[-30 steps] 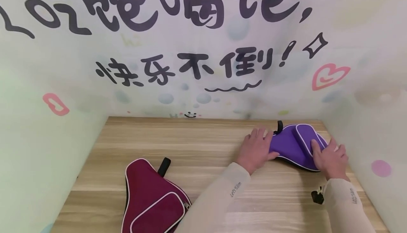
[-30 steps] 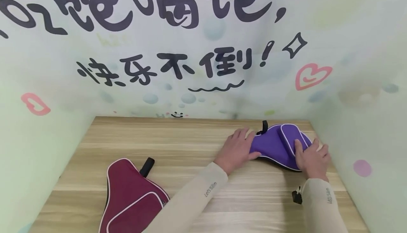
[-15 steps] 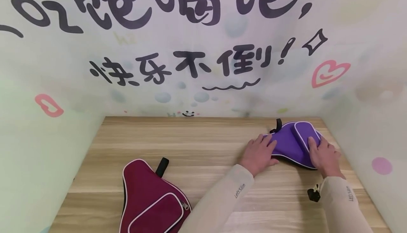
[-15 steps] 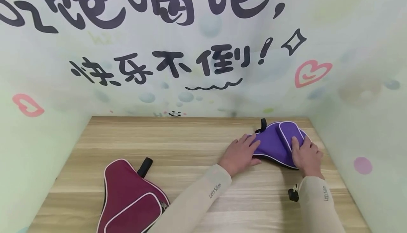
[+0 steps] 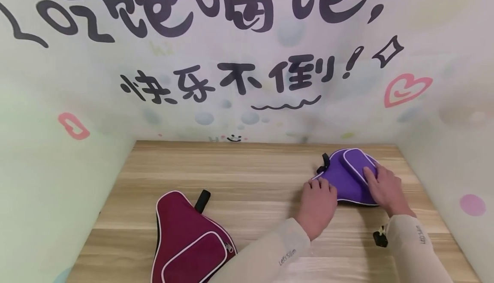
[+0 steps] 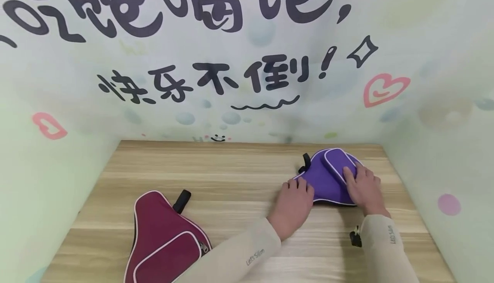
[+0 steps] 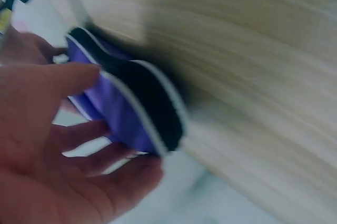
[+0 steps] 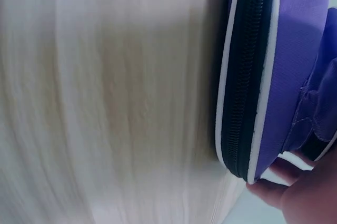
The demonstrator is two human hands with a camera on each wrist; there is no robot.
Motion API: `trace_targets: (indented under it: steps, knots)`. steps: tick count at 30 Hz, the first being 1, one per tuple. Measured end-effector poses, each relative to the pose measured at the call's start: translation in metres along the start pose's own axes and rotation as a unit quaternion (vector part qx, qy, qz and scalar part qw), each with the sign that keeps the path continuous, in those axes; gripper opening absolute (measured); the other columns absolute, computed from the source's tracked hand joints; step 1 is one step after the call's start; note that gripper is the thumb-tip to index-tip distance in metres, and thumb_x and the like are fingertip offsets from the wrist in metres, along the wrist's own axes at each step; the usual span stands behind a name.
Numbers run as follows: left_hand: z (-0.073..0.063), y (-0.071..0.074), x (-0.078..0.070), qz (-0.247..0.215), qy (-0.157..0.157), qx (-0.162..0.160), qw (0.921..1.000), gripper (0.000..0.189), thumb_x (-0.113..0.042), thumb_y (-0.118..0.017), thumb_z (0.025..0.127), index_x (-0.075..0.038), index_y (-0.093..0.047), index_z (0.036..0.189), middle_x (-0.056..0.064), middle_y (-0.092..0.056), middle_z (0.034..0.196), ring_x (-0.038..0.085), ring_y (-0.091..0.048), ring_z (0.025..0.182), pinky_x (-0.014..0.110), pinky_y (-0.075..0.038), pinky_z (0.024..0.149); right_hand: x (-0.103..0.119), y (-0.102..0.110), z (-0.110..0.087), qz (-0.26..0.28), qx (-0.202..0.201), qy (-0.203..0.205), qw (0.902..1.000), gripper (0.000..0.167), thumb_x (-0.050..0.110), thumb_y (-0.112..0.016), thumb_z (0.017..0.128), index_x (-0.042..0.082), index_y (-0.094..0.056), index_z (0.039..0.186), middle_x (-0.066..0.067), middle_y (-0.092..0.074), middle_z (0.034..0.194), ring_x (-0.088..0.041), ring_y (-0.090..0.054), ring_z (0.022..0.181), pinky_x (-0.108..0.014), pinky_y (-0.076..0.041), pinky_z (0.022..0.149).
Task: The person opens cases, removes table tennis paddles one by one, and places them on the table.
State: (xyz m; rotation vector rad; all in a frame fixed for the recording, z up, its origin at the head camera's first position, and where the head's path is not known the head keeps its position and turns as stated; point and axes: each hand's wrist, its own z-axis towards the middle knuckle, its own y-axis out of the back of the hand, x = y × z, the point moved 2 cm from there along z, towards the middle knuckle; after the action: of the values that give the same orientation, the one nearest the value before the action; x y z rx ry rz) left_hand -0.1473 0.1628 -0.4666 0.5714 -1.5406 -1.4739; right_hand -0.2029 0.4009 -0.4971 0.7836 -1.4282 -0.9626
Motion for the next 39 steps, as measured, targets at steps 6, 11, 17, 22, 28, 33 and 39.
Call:
trace_targets:
  steps: [6, 11, 17, 22, 28, 33, 39]
  knots:
    - [-0.026, 0.014, -0.008, 0.054, 0.011, 0.004, 0.9985, 0.029, -0.038, -0.046, 0.106, -0.024, -0.068, 0.12, 0.003, -0.071, 0.119, 0.02, -0.073, 0.097, 0.032, -0.06, 0.077, 0.023, -0.019, 0.0, 0.011, 0.019, 0.054, 0.9983, 0.071, 0.045, -0.032, 0.11, -0.014, -0.033, 0.15, -0.045, -0.039, 0.145, -0.065, -0.035, 0.131, -0.074, -0.027, 0.107]
    - [-0.041, 0.022, -0.009, 0.061, 0.011, 0.022, 0.9978, 0.026, -0.037, -0.05, 0.104, -0.029, -0.073, 0.113, 0.0, -0.075, 0.112, 0.017, -0.074, 0.096, 0.034, -0.058, 0.064, 0.044, -0.031, -0.006, 0.011, 0.052, 0.085, 0.995, 0.07, 0.047, -0.033, 0.109, -0.007, -0.031, 0.154, -0.04, -0.035, 0.152, -0.063, -0.029, 0.136, -0.073, -0.027, 0.11]
    - [-0.064, 0.026, -0.013, 0.041, 0.005, 0.052, 0.9978, 0.024, -0.038, -0.053, 0.102, -0.035, -0.076, 0.108, 0.001, -0.076, 0.11, 0.019, -0.075, 0.096, 0.036, -0.058, 0.058, 0.066, -0.04, -0.014, 0.018, 0.06, 0.137, 0.9886, 0.062, 0.043, -0.04, 0.109, -0.001, -0.039, 0.152, -0.031, -0.039, 0.154, -0.057, -0.032, 0.139, -0.07, -0.029, 0.111]
    - [-0.082, 0.026, -0.011, 0.035, -0.012, 0.062, 0.9974, 0.023, -0.039, -0.056, 0.099, -0.034, -0.079, 0.102, 0.008, -0.077, 0.107, 0.025, -0.076, 0.089, 0.037, -0.056, 0.051, 0.084, -0.051, -0.022, 0.017, 0.06, 0.173, 0.983, 0.058, 0.041, -0.043, 0.108, 0.002, -0.042, 0.151, -0.025, -0.042, 0.155, -0.052, -0.034, 0.141, -0.067, -0.031, 0.112]
    - [-0.101, 0.027, -0.005, -0.009, -0.017, 0.102, 0.9946, 0.023, -0.035, -0.058, 0.097, -0.029, -0.081, 0.096, 0.013, -0.077, 0.105, 0.032, -0.076, 0.091, 0.042, -0.054, 0.047, 0.111, -0.066, -0.032, 0.012, 0.07, 0.215, 0.9741, 0.056, 0.041, -0.047, 0.107, 0.008, -0.044, 0.152, -0.021, -0.041, 0.158, -0.046, -0.036, 0.143, -0.065, -0.035, 0.113]
    - [-0.117, 0.027, 0.0, -0.026, -0.016, 0.082, 0.9961, 0.023, -0.034, -0.061, 0.094, -0.027, -0.082, 0.087, 0.011, -0.078, 0.095, 0.034, -0.075, 0.082, 0.041, -0.052, 0.043, 0.13, -0.072, -0.04, 0.008, 0.076, 0.245, 0.9666, 0.055, 0.042, -0.049, 0.106, 0.012, -0.046, 0.151, -0.019, -0.043, 0.158, -0.044, -0.038, 0.144, -0.065, -0.038, 0.112]
    - [-0.135, 0.021, 0.007, 0.012, -0.007, -0.001, 0.9999, 0.022, -0.035, -0.065, 0.089, -0.021, -0.08, 0.08, 0.007, -0.076, 0.081, 0.025, -0.073, 0.068, 0.035, -0.053, 0.042, 0.142, -0.075, -0.048, 0.0, 0.07, 0.272, 0.9598, 0.055, 0.042, -0.052, 0.105, 0.012, -0.047, 0.151, -0.018, -0.045, 0.157, -0.042, -0.043, 0.142, -0.062, -0.041, 0.111]
